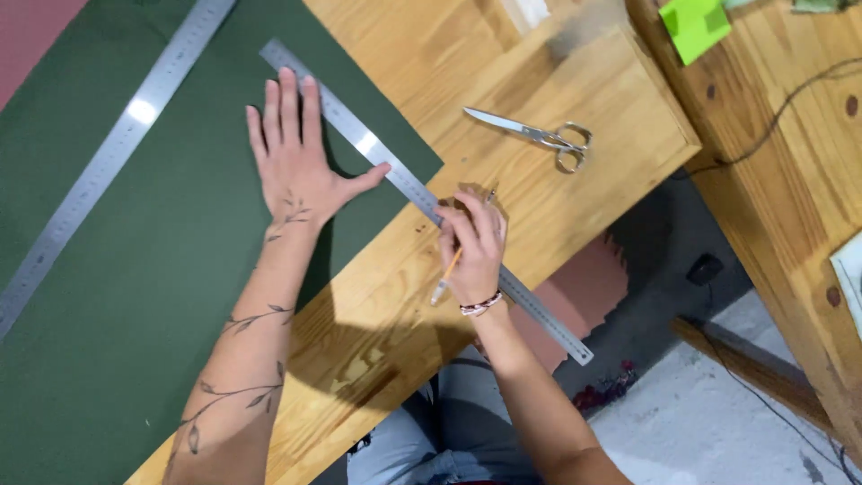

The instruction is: The person lays a green fabric on a wooden table, uses a metal ruler and pencil to measure and mark lines, then cuts the fabric with scissors along the marked lines.

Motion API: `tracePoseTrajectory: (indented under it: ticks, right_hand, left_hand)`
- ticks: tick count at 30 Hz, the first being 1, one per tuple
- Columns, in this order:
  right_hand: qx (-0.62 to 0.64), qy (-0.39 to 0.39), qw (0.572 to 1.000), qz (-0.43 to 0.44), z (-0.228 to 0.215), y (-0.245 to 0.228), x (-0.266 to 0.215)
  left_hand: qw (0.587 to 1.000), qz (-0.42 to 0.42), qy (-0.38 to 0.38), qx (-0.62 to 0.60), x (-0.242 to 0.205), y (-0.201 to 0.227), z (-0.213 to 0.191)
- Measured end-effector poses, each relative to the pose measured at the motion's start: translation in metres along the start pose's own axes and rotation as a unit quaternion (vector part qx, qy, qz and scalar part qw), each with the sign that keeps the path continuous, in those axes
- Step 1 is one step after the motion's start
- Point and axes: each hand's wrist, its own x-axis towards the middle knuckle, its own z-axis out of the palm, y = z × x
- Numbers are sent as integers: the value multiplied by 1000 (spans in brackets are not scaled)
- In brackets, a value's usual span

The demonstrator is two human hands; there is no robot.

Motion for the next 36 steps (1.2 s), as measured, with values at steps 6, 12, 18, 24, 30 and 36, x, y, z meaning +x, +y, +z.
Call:
tracePoseTrajectory:
  ticks: [6,12,18,24,30,36]
  right_hand:
    - [-67,-52,996,11,2,14,-24]
    - [-49,-42,998,14,2,14,-27]
    - [-50,-48,997,18,4,17,-31]
    - [-54,-43,997,24,6,18,-30]
    - [-54,-41,997,21,6,15,-27]
    - [-49,-43,998,4,4,14,-25]
  left_hand:
    - [1000,-16,0,15,-2,-2,0]
    - [1000,-9,17,7,-2,-2,2]
    - [1000,-17,9,17,-2,-3,0]
    - [1000,-15,4,-5,0,-1,-4]
    - [1000,-8,13,-7,0,-2,-4]
    - [1000,-13,-14,-4,-1,-1,-10]
